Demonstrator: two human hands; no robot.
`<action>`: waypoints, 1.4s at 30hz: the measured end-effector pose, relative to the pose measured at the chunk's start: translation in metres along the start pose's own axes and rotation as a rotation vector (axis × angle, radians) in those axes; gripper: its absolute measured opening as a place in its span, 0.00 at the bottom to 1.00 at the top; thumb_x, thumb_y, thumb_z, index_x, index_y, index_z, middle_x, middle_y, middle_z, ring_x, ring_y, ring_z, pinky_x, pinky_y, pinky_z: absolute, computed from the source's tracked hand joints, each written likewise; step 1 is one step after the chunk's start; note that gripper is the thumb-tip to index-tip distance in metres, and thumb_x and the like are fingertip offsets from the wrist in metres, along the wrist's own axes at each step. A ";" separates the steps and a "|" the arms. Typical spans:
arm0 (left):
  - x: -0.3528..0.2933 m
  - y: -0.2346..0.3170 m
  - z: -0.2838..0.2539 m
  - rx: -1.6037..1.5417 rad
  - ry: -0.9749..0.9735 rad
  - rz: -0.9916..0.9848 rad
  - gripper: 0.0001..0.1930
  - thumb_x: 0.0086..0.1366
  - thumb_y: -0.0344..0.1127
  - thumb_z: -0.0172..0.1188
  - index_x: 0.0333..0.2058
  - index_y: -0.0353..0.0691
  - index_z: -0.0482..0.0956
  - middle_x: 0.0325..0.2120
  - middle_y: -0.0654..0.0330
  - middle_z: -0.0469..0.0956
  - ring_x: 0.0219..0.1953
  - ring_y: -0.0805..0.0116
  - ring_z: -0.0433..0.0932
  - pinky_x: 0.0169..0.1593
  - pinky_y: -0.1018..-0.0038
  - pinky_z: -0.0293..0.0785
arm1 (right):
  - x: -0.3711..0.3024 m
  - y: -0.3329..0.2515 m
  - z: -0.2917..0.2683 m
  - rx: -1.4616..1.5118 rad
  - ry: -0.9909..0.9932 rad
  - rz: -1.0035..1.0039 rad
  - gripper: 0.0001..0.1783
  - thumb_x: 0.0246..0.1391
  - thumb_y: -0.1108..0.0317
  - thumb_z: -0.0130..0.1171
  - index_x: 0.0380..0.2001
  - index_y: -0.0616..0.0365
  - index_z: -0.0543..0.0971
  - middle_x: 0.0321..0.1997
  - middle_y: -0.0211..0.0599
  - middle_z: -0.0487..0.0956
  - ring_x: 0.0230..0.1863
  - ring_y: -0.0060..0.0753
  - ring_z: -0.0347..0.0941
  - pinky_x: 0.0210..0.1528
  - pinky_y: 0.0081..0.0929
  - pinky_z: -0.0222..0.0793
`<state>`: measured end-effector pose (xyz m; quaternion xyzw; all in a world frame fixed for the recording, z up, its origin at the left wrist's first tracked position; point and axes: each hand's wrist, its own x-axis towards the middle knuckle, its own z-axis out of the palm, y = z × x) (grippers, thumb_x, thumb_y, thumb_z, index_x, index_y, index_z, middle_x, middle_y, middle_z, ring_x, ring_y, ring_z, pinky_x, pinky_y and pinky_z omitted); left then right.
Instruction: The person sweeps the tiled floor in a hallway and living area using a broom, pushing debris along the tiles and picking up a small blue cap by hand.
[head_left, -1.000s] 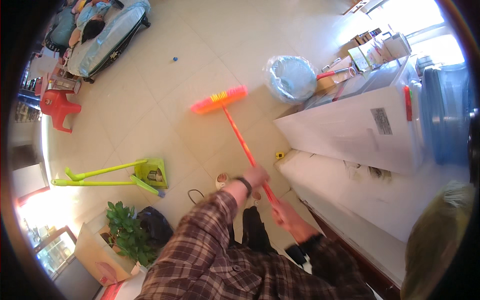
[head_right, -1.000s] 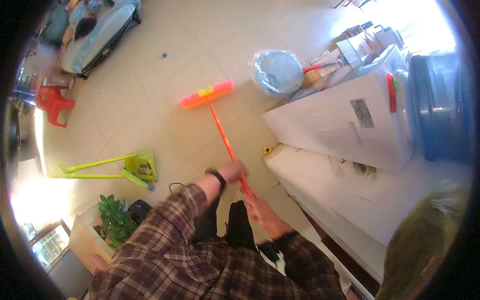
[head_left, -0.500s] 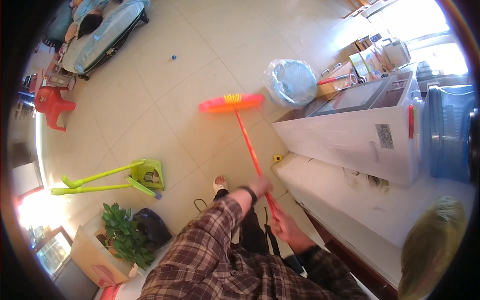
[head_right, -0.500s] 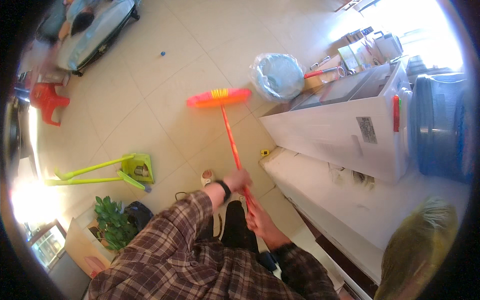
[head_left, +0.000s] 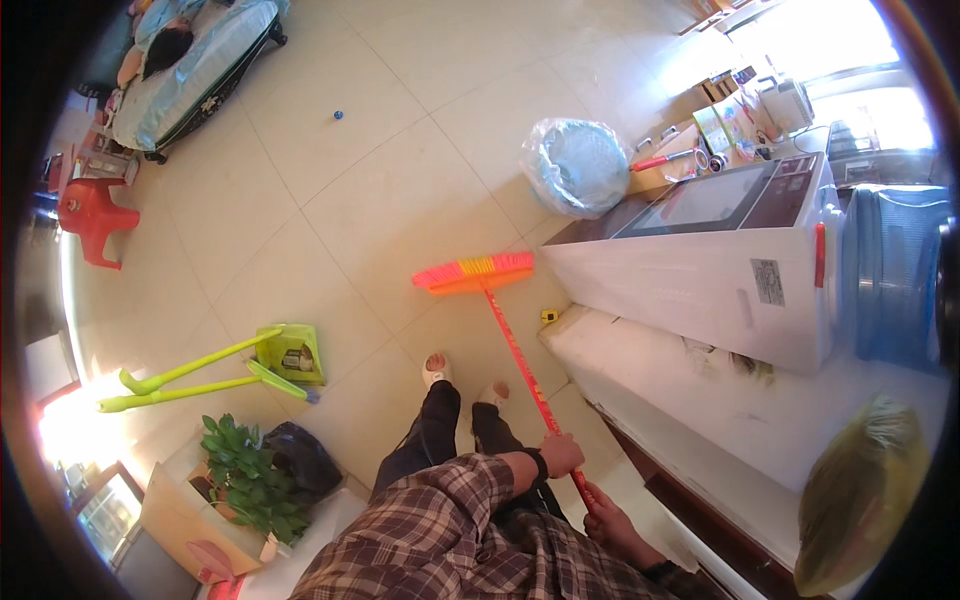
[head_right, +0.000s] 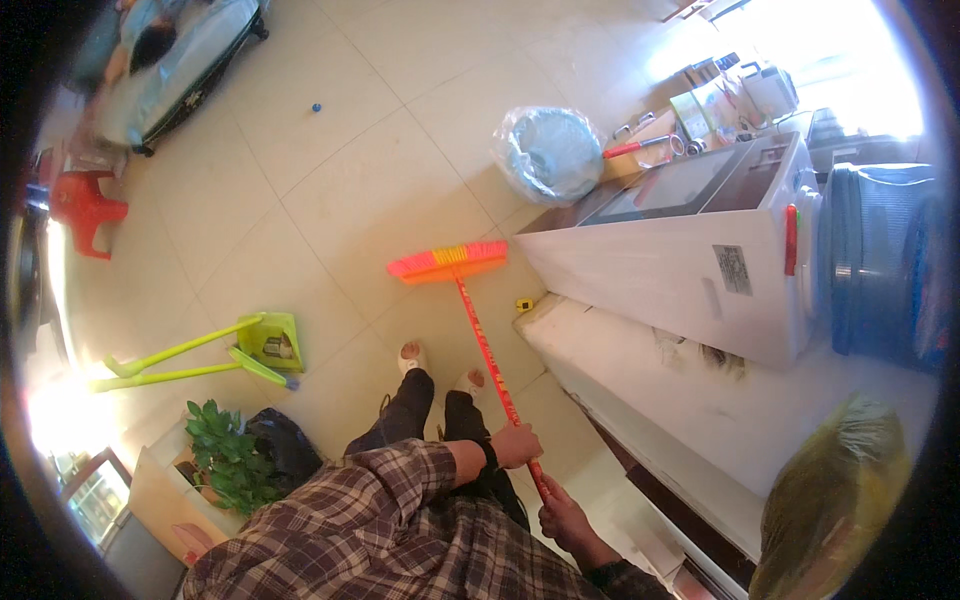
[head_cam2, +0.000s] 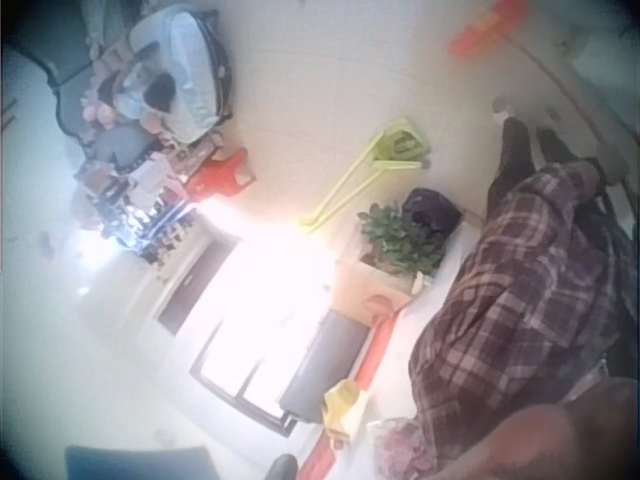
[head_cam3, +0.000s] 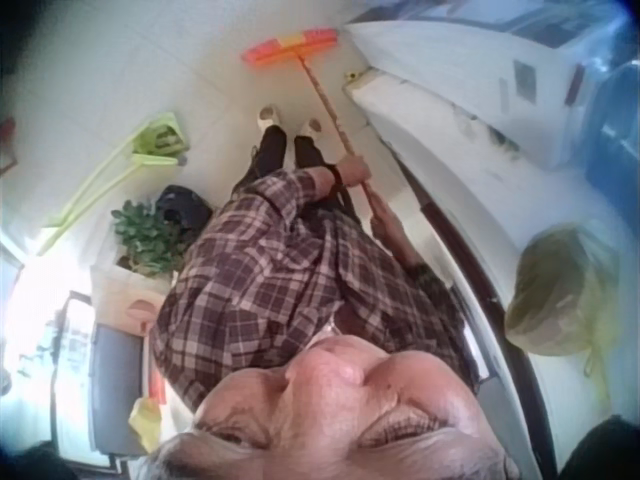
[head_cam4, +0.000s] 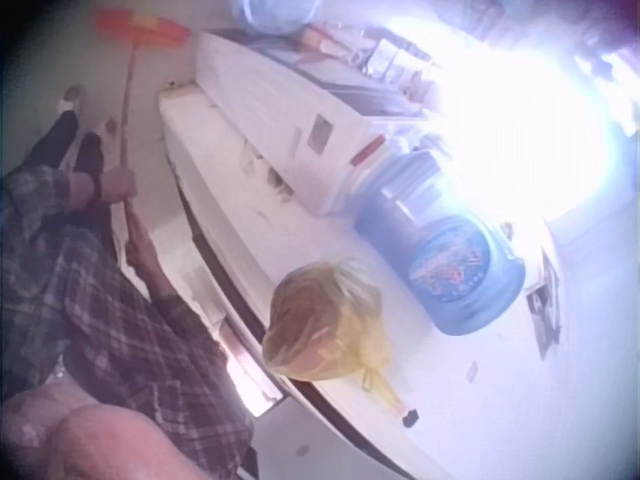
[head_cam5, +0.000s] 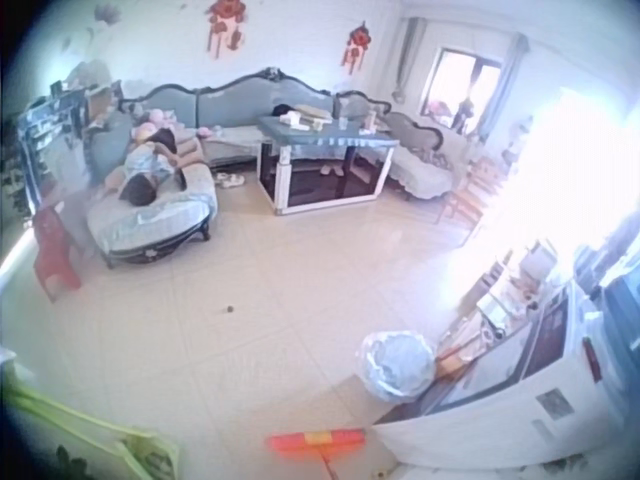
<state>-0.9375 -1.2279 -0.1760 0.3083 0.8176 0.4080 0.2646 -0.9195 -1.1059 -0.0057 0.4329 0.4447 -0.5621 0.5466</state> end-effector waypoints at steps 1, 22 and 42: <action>-0.001 0.001 -0.005 0.022 0.038 -0.004 0.02 0.44 0.32 0.54 0.20 0.45 0.73 0.19 0.61 0.72 0.29 0.59 0.71 0.32 0.64 0.67 | -0.001 -0.002 0.001 0.037 0.011 -0.012 0.27 0.53 0.59 0.44 0.56 0.36 0.51 0.12 0.21 0.54 0.09 0.16 0.47 0.10 0.13 0.44; 0.004 0.017 0.002 0.037 0.058 0.038 0.02 0.43 0.33 0.53 0.19 0.47 0.74 0.19 0.61 0.72 0.30 0.60 0.71 0.43 0.53 0.58 | -0.011 0.005 -0.024 -0.286 0.034 -0.109 0.22 0.57 0.62 0.38 0.56 0.39 0.55 0.11 0.19 0.52 0.09 0.16 0.45 0.11 0.14 0.41; 0.022 0.003 0.015 0.000 -0.233 -0.138 0.06 0.46 0.36 0.52 0.24 0.50 0.77 0.26 0.63 0.76 0.36 0.60 0.73 0.44 0.49 0.58 | 0.000 -0.004 -0.053 -0.311 0.001 0.020 0.25 0.53 0.67 0.40 0.56 0.44 0.56 0.15 0.20 0.57 0.12 0.15 0.49 0.13 0.15 0.46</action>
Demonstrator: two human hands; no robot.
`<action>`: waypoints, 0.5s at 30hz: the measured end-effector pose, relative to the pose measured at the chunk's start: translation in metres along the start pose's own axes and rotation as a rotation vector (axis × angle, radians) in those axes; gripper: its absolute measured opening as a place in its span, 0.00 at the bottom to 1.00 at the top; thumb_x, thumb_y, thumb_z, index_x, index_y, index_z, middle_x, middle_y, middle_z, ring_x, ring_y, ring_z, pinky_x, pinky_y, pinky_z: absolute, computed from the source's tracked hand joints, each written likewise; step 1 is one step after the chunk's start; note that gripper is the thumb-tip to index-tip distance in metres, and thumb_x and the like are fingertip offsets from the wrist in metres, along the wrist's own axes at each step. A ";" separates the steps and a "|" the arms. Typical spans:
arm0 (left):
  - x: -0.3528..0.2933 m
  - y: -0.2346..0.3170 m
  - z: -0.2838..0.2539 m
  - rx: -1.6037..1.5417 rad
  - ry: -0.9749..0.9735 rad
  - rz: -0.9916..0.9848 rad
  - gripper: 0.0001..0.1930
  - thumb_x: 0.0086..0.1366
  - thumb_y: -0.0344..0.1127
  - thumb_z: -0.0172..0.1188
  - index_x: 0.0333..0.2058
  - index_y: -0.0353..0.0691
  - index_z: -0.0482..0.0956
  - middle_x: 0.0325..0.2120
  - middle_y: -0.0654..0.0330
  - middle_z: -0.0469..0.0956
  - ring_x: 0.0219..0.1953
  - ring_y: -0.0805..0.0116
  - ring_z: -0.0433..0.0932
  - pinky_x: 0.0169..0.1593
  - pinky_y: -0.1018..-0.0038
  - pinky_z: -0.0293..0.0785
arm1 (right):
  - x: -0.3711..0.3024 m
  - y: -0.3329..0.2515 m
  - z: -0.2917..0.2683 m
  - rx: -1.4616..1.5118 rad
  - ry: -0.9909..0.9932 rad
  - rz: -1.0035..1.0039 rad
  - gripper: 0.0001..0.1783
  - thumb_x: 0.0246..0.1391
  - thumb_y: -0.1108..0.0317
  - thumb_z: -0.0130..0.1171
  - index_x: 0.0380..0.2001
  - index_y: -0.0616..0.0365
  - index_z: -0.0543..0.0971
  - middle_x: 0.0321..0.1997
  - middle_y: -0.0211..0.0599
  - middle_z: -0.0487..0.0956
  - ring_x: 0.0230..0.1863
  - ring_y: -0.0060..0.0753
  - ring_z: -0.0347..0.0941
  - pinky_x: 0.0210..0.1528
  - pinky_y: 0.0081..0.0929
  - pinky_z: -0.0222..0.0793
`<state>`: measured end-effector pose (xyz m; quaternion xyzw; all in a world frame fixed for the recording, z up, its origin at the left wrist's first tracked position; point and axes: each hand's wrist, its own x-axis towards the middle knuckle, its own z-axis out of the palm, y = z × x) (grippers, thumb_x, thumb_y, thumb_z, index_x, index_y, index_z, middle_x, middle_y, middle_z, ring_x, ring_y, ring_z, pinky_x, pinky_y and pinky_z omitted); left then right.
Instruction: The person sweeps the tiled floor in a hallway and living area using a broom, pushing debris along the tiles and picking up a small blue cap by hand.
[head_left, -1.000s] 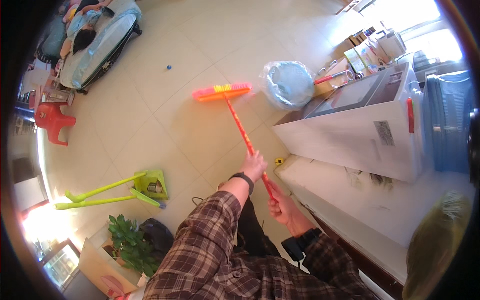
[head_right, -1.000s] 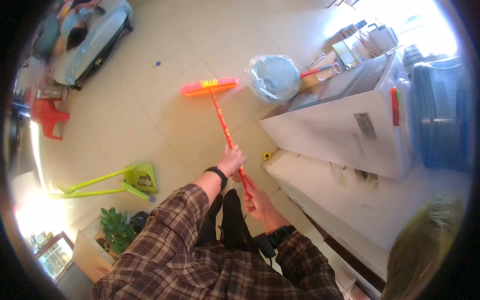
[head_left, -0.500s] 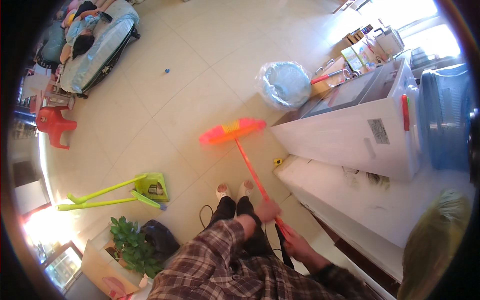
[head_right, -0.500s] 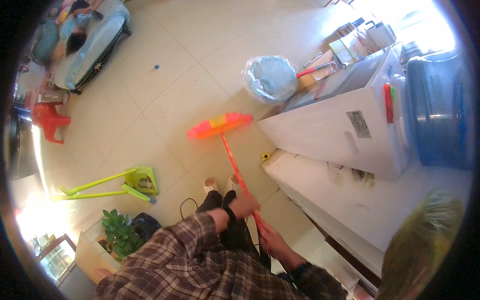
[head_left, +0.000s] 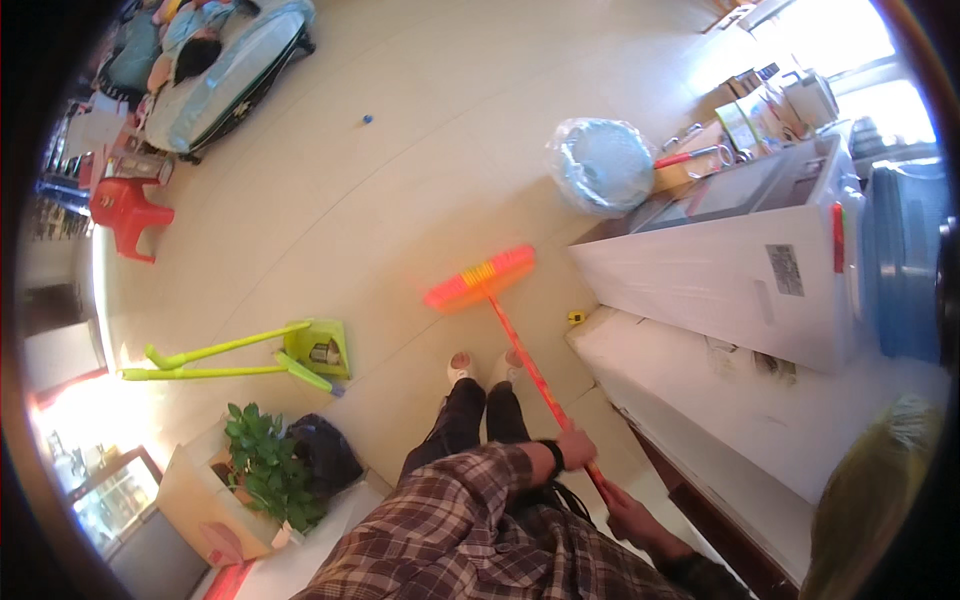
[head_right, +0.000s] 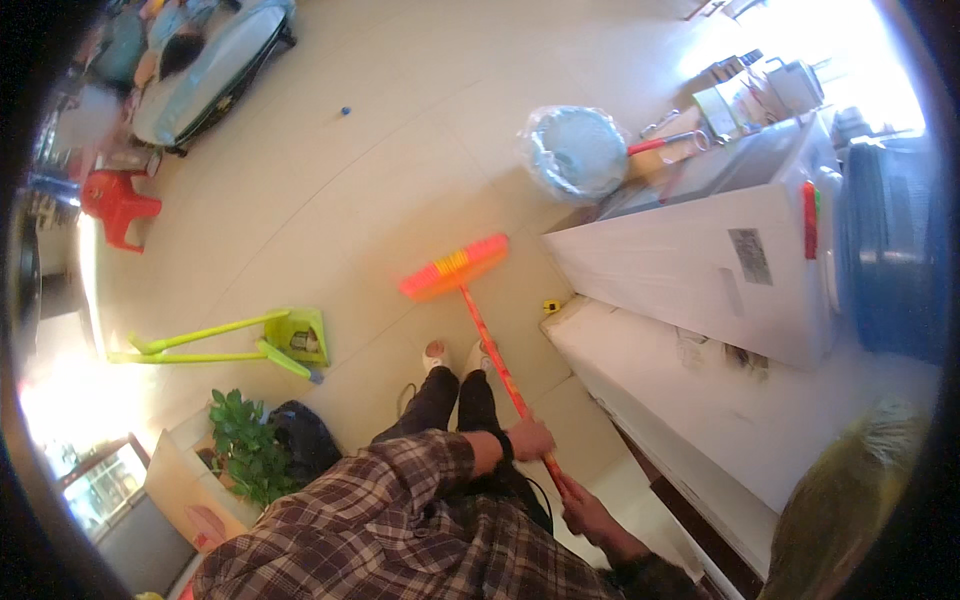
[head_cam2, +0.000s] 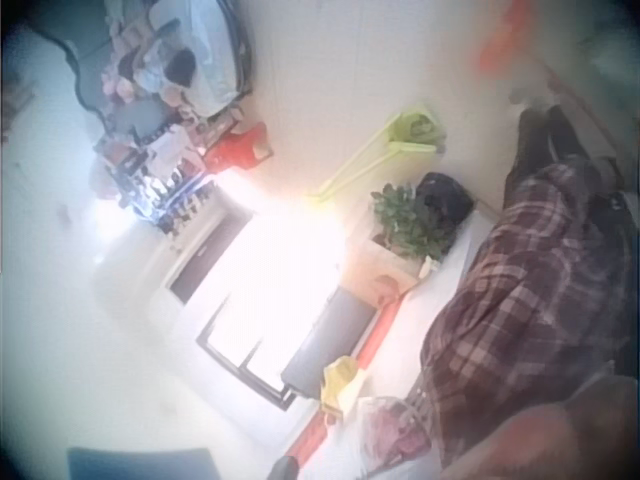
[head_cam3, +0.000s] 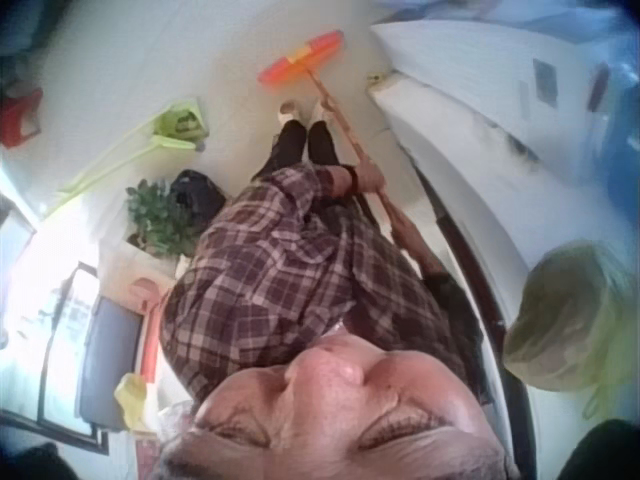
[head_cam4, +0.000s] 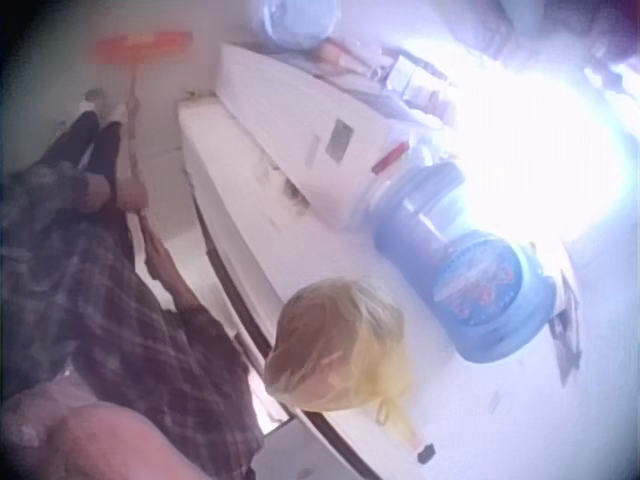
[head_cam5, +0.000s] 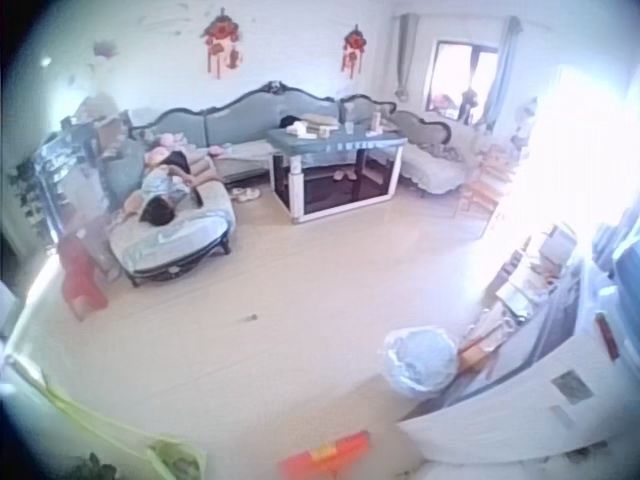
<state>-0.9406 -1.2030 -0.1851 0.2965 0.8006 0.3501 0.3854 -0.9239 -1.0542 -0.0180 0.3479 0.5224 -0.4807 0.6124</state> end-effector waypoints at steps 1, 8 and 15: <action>-0.004 0.018 0.002 0.002 -0.032 0.044 0.07 0.46 0.37 0.53 0.26 0.51 0.77 0.27 0.64 0.76 0.38 0.61 0.72 0.45 0.46 0.56 | -0.014 -0.004 0.002 -0.007 -0.006 0.010 0.25 0.53 0.67 0.40 0.56 0.44 0.56 0.15 0.20 0.57 0.12 0.15 0.49 0.13 0.15 0.46; -0.044 -0.069 -0.007 0.065 0.427 -0.201 0.03 0.42 0.32 0.54 0.19 0.45 0.75 0.19 0.58 0.73 0.30 0.57 0.72 0.36 0.52 0.62 | 0.059 -0.063 0.043 -0.740 0.015 -0.270 0.25 0.52 0.68 0.40 0.56 0.48 0.57 0.25 0.27 0.66 0.24 0.22 0.61 0.27 0.19 0.60; -0.156 -0.204 -0.083 0.252 0.729 -0.503 0.04 0.41 0.30 0.56 0.19 0.49 0.76 0.21 0.61 0.71 0.31 0.62 0.71 0.27 0.68 0.67 | 0.171 -0.135 0.187 -0.434 -0.098 -0.328 0.20 0.52 0.68 0.43 0.51 0.52 0.61 0.16 0.25 0.62 0.11 0.17 0.54 0.11 0.16 0.51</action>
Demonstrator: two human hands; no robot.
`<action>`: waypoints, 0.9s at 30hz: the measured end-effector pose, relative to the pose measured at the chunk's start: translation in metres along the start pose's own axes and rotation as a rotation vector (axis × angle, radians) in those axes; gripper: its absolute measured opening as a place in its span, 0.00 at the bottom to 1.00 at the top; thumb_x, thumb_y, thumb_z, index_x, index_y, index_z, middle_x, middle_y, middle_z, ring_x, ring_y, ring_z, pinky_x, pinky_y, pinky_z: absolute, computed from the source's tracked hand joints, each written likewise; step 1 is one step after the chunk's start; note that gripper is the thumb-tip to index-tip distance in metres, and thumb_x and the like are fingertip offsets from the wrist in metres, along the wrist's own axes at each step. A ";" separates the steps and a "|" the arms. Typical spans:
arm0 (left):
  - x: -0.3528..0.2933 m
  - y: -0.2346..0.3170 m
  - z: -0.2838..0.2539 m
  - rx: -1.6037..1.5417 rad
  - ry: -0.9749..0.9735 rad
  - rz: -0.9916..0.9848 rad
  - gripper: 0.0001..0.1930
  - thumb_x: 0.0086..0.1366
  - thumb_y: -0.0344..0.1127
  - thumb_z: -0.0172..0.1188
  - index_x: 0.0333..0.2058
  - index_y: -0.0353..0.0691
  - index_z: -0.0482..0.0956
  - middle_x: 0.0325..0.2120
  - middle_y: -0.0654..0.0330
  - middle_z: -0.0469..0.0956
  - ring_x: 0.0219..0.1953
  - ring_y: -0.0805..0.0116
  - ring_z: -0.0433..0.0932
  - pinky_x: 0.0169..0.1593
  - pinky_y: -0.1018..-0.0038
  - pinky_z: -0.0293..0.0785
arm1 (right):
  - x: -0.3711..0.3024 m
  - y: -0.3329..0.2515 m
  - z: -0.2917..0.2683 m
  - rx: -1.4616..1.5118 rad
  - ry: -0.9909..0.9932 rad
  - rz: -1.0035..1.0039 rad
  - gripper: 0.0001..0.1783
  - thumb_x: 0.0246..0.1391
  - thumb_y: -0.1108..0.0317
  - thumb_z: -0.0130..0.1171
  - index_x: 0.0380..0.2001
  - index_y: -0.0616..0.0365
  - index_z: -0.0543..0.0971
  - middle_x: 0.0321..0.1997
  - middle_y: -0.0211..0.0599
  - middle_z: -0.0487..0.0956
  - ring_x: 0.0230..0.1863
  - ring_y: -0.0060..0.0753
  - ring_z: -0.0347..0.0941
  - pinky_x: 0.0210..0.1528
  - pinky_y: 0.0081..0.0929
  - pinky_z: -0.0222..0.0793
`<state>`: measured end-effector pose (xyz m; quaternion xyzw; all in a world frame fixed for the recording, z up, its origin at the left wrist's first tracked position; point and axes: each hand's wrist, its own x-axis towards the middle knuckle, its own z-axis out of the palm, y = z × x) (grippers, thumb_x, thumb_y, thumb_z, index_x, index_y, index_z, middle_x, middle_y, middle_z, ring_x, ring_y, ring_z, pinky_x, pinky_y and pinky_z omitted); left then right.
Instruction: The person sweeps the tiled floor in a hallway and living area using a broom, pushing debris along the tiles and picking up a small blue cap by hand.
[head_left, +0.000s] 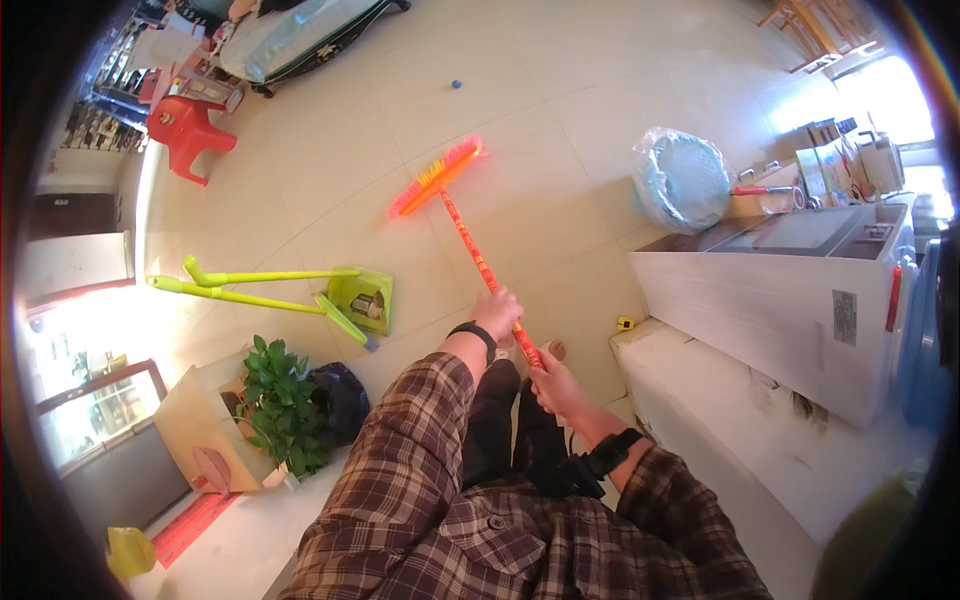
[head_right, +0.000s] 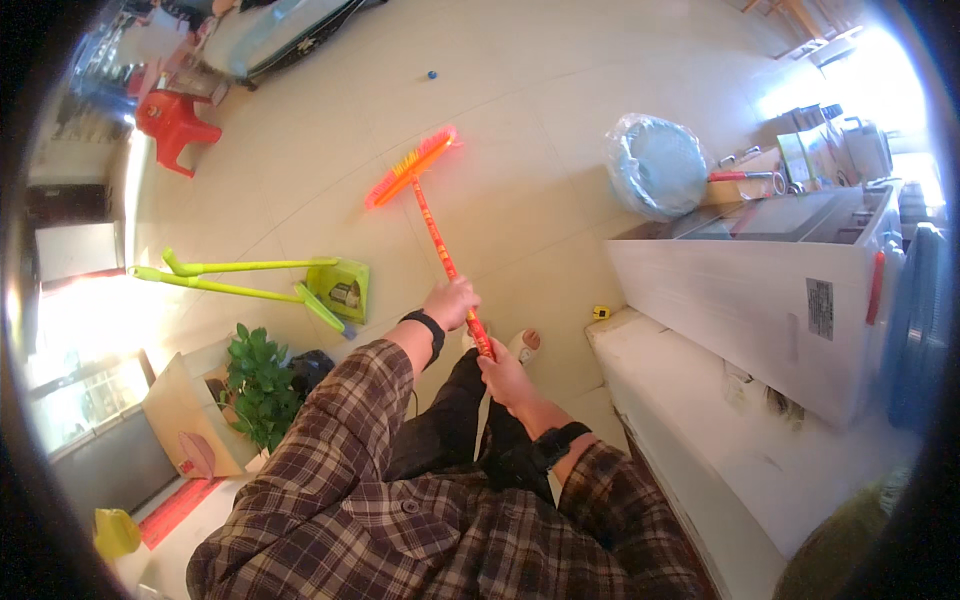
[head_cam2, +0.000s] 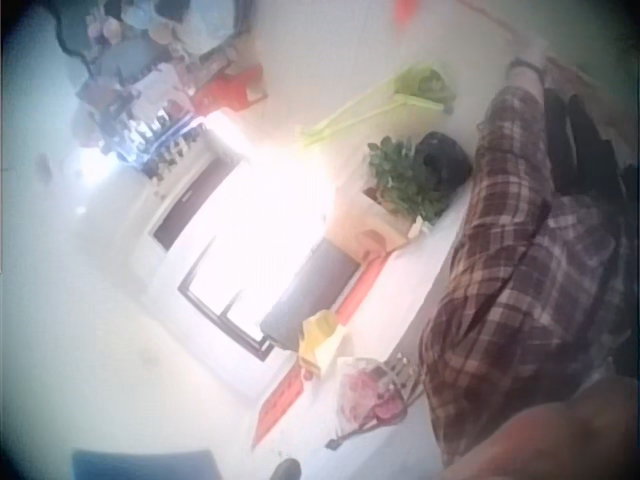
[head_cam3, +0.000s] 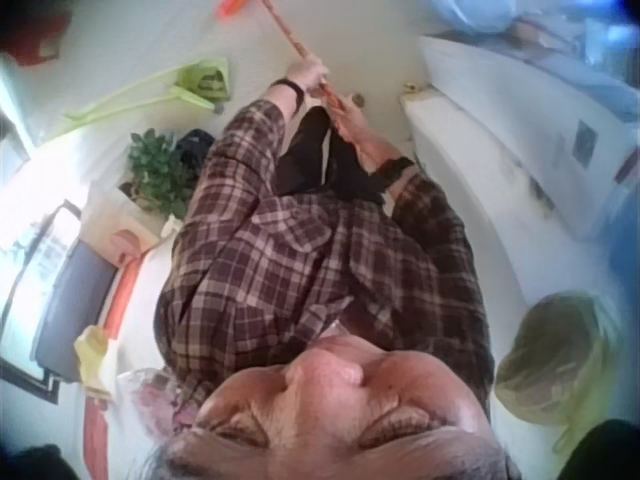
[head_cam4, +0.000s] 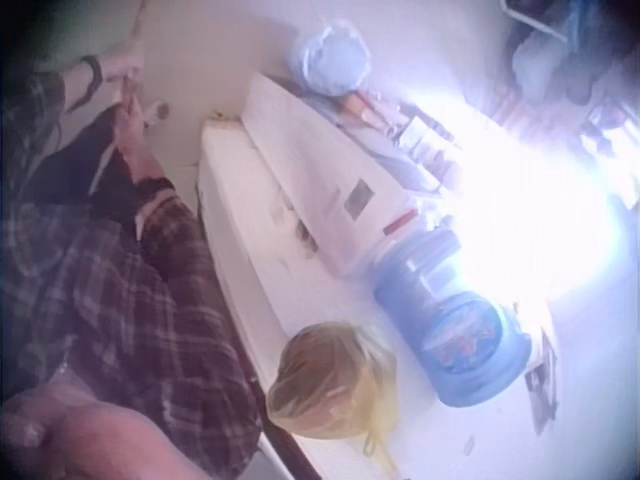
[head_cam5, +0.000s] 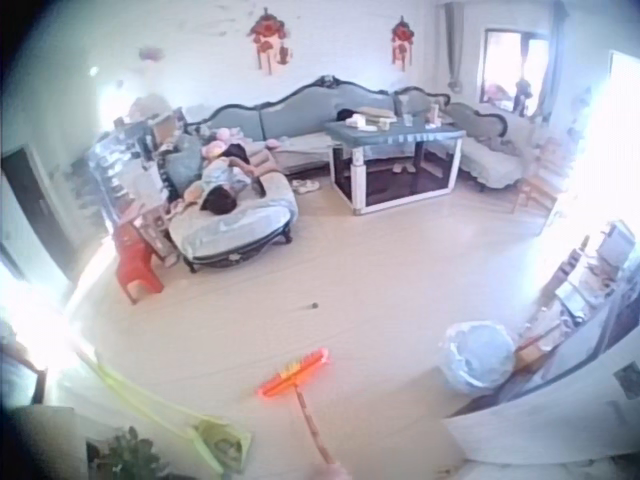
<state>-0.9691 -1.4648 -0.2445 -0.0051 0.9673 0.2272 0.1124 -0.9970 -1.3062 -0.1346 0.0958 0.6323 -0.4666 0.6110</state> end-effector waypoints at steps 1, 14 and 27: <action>0.005 0.001 -0.003 -0.015 -0.061 -0.014 0.05 0.41 0.31 0.56 0.20 0.50 0.76 0.23 0.61 0.71 0.32 0.62 0.70 0.28 0.67 0.68 | 0.006 0.021 -0.015 0.044 -0.046 0.019 0.15 0.52 0.67 0.43 0.45 0.52 0.62 0.15 0.23 0.60 0.12 0.17 0.54 0.11 0.15 0.50; -0.069 0.198 0.084 -0.610 -0.334 0.209 0.05 0.43 0.35 0.55 0.21 0.44 0.77 0.21 0.55 0.74 0.28 0.54 0.75 0.29 0.61 0.71 | -0.180 0.014 -0.071 -0.130 -0.025 0.516 0.11 0.45 0.73 0.47 0.35 0.58 0.68 0.15 0.21 0.60 0.12 0.16 0.53 0.14 0.15 0.48; -0.052 0.018 0.044 -0.226 0.090 -0.149 0.04 0.41 0.29 0.52 0.18 0.47 0.73 0.18 0.61 0.69 0.29 0.61 0.67 0.28 0.65 0.66 | -0.019 0.021 -0.006 0.121 -0.167 0.372 0.06 0.50 0.72 0.42 0.34 0.54 0.64 0.15 0.25 0.58 0.10 0.16 0.49 0.10 0.15 0.45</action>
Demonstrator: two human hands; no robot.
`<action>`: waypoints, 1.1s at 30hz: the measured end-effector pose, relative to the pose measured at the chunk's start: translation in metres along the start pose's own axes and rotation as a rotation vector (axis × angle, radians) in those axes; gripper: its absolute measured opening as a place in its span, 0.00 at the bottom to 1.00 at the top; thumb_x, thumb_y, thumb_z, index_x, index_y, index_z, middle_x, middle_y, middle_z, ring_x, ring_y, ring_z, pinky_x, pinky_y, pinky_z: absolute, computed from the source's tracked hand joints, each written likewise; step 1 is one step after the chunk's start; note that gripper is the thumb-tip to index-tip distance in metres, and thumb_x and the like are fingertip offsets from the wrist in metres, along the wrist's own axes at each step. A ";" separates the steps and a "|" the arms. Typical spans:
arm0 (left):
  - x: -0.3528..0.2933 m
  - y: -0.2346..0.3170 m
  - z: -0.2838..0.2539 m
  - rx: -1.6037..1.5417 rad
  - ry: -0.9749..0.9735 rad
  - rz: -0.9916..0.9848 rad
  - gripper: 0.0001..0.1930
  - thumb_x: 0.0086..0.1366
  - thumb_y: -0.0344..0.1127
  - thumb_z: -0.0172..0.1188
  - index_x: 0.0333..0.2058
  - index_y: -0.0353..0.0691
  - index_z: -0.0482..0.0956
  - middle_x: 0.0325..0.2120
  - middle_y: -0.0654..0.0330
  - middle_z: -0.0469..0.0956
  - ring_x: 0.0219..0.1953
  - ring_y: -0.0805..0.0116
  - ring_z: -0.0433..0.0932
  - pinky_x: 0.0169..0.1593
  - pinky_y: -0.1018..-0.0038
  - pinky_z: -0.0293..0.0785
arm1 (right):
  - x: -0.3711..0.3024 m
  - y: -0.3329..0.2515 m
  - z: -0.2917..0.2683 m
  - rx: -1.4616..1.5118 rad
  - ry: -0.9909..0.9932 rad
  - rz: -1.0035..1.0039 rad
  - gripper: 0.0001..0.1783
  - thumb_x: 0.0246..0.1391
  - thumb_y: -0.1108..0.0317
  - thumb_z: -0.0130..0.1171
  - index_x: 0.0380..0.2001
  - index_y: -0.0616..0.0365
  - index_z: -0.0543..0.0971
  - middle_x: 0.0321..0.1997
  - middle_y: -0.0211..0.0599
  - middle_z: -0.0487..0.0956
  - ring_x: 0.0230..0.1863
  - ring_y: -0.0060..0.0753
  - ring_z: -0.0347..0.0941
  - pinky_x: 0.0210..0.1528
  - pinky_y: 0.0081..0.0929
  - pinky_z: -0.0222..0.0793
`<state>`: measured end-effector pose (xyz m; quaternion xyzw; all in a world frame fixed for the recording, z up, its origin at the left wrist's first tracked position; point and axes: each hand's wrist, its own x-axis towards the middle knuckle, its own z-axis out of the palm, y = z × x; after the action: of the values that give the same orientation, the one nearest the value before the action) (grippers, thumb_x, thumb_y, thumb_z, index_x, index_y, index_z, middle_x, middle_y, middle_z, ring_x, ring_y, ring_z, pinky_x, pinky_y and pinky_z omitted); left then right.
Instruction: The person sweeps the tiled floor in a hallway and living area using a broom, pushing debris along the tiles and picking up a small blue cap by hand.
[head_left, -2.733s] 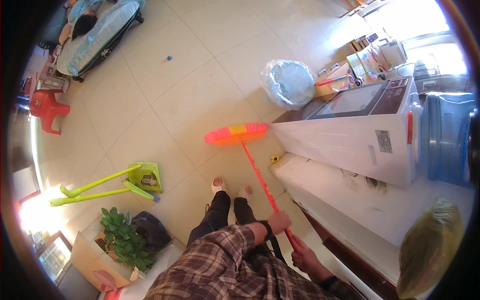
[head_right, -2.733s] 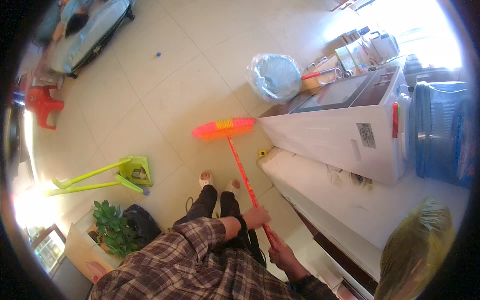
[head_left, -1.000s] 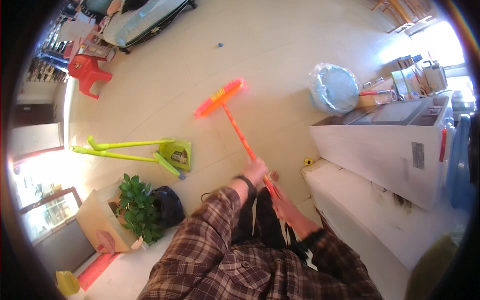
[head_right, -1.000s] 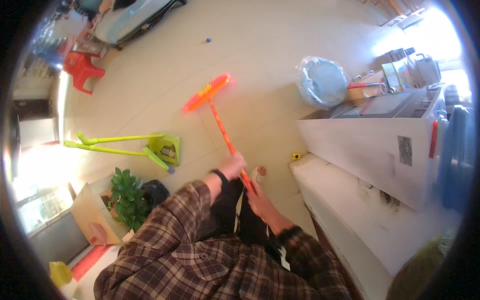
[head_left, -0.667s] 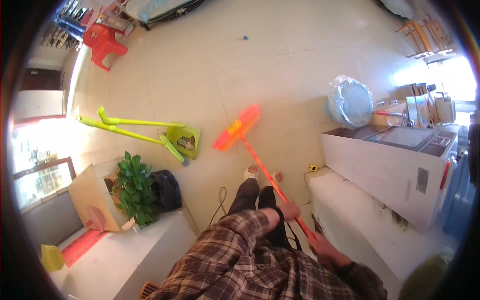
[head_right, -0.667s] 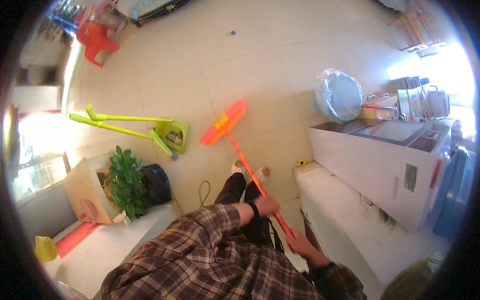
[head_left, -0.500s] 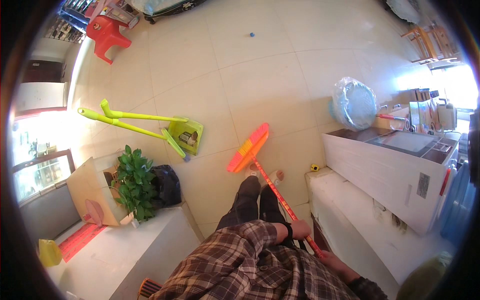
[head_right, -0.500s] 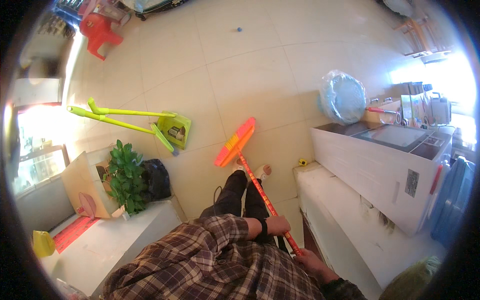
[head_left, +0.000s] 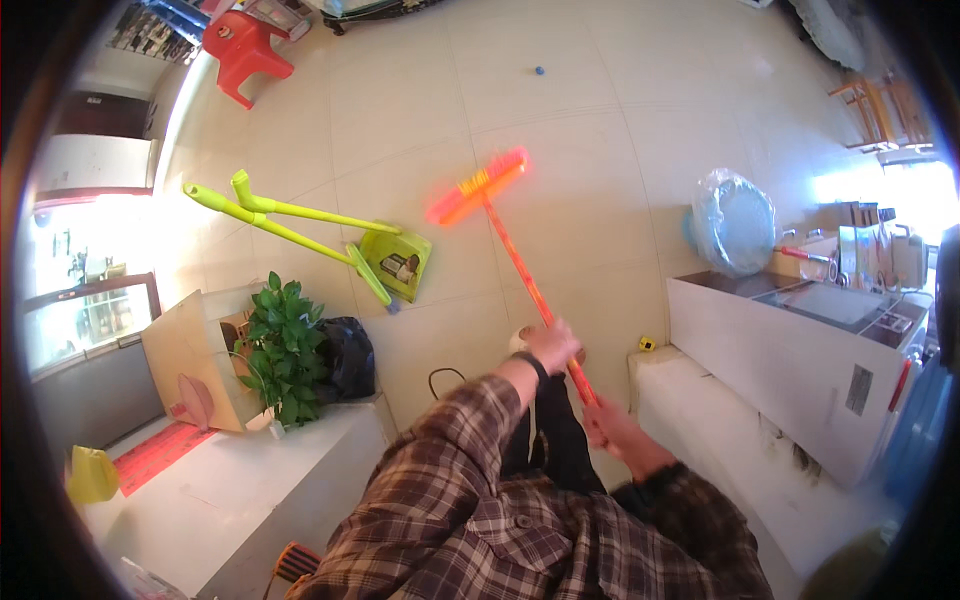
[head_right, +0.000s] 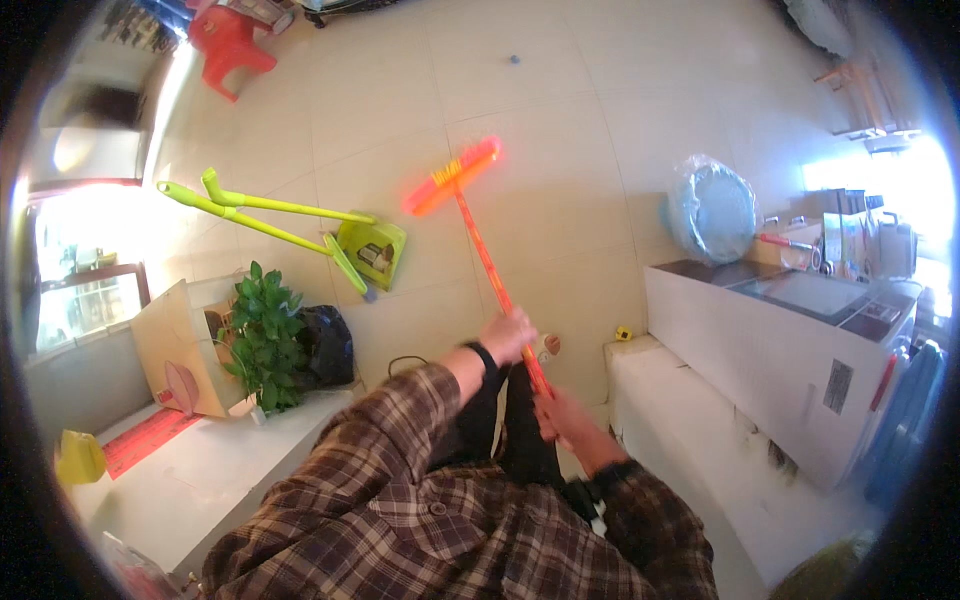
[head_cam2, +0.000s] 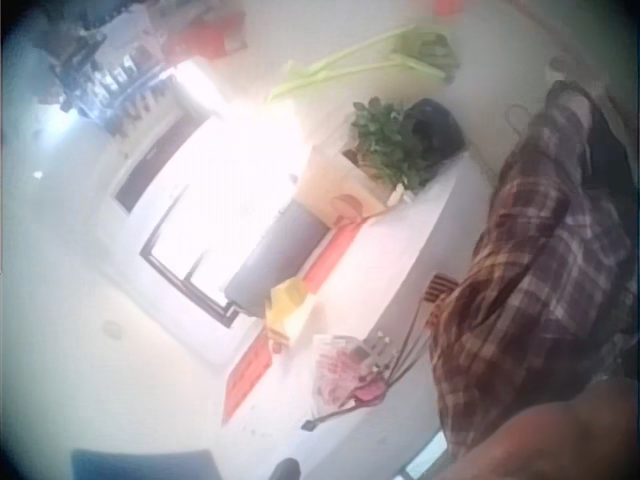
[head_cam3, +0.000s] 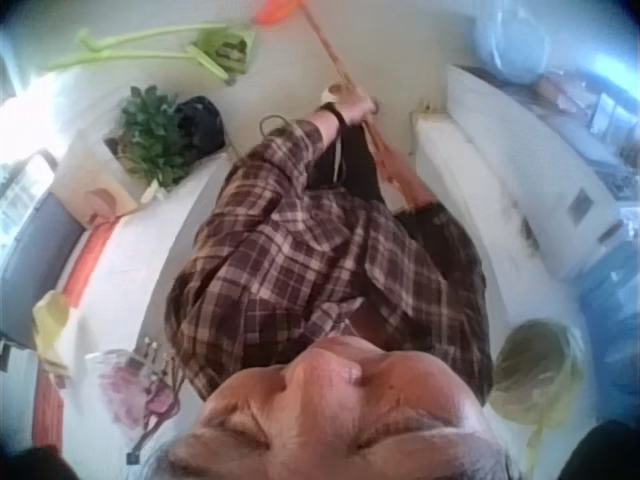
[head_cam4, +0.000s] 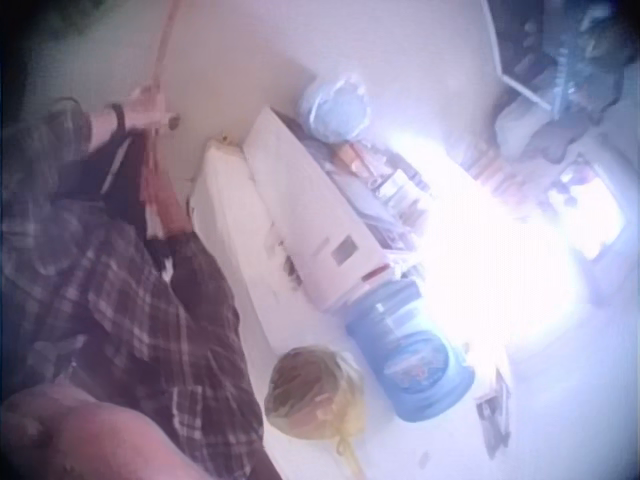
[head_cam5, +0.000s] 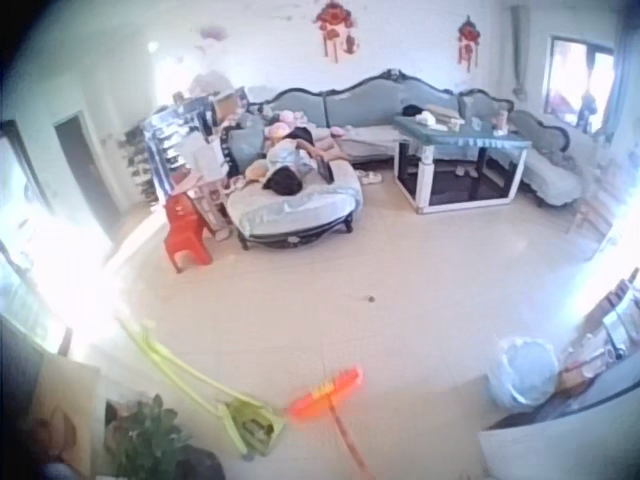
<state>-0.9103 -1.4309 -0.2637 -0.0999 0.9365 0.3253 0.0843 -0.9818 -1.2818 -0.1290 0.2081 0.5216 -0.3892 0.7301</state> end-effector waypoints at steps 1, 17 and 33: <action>-0.012 0.017 0.015 0.105 -0.155 0.006 0.04 0.40 0.28 0.53 0.19 0.44 0.74 0.18 0.59 0.71 0.29 0.57 0.70 0.28 0.64 0.68 | -0.018 0.012 -0.002 -0.106 0.037 0.045 0.08 0.50 0.72 0.42 0.36 0.54 0.64 0.14 0.25 0.59 0.09 0.17 0.50 0.10 0.15 0.46; 0.019 0.024 -0.042 0.230 0.110 -0.384 0.19 0.45 0.33 0.55 0.40 0.42 0.69 0.39 0.52 0.66 0.47 0.58 0.63 0.45 0.56 0.61 | -0.007 -0.047 0.009 0.018 0.038 -0.088 0.14 0.49 0.72 0.43 0.42 0.53 0.65 0.16 0.25 0.62 0.12 0.15 0.52 0.11 0.13 0.47; -0.151 -0.210 -0.380 -0.223 1.665 -0.855 0.41 0.47 0.41 0.61 0.55 0.35 0.46 0.49 0.47 0.60 0.51 0.55 0.61 0.51 0.69 0.60 | -0.046 0.048 -0.117 -0.627 0.269 0.202 0.10 0.50 0.64 0.47 0.37 0.53 0.65 0.15 0.28 0.65 0.11 0.21 0.58 0.12 0.19 0.56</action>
<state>-0.7489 -1.8105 -0.0599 -0.6430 0.5429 0.1788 -0.5097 -1.0207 -1.1536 -0.1349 0.0737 0.6838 -0.1051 0.7182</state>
